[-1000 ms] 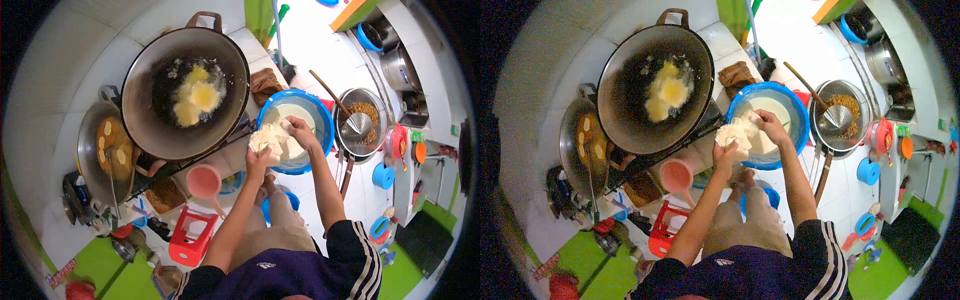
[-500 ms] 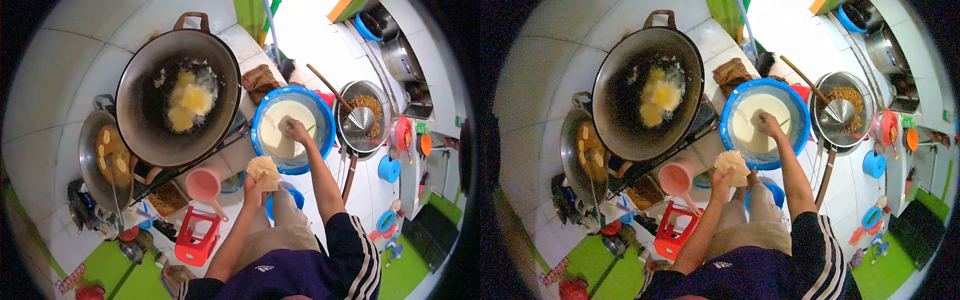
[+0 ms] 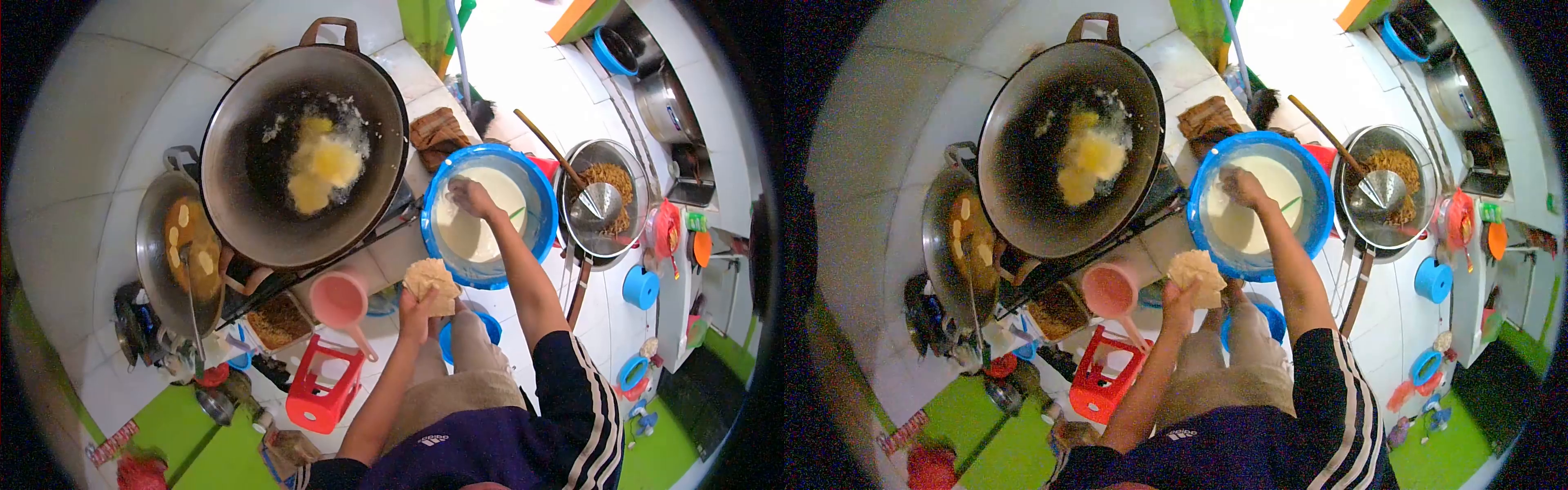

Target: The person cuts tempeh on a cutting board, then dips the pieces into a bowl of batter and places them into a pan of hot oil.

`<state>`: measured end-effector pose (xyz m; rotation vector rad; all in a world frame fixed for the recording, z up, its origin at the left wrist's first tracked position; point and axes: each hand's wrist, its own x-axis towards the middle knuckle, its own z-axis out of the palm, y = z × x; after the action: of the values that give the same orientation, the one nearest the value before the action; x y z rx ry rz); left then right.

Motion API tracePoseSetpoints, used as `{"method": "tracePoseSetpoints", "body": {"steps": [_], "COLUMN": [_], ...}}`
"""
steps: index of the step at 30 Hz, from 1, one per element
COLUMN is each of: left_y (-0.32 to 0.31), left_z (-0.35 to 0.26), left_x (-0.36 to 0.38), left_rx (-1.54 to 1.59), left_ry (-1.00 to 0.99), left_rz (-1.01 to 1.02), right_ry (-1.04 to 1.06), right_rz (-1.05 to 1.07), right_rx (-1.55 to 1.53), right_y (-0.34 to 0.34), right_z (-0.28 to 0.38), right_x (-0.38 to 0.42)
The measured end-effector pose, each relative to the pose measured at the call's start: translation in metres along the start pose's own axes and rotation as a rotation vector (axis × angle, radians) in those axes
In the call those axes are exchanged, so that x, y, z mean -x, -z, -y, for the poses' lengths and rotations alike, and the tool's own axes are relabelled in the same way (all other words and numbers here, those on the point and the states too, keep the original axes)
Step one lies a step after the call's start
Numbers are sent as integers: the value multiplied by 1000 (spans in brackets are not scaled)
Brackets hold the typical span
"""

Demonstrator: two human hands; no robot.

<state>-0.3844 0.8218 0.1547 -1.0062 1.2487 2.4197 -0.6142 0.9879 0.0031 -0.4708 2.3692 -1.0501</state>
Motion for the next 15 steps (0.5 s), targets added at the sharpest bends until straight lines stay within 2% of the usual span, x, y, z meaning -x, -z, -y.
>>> {"method": "tracePoseSetpoints", "body": {"steps": [3,5,7,9,12,15], "left_y": [-1,4,4,4,3,4], "left_z": [-1,4,4,5,6,10], "left_x": [4,3,4,7,9,9], "left_rx": [-3,-6,-3,6,16,31], "left_ry": [-7,-7,-2,8,5,12], "left_rz": [-21,-19,-20,-22,-40,-21], "right_ry": [-20,-168,-154,22,101,29], "right_rz": [17,69,119,162,61,61], "right_rx": [-305,-724,-793,-510,-449,-432], "right_y": [1,-5,-10,-9,-20,-2], "right_z": [1,4,-3,-14,-24,10], "right_x": [6,7,5,6,6,20]}}
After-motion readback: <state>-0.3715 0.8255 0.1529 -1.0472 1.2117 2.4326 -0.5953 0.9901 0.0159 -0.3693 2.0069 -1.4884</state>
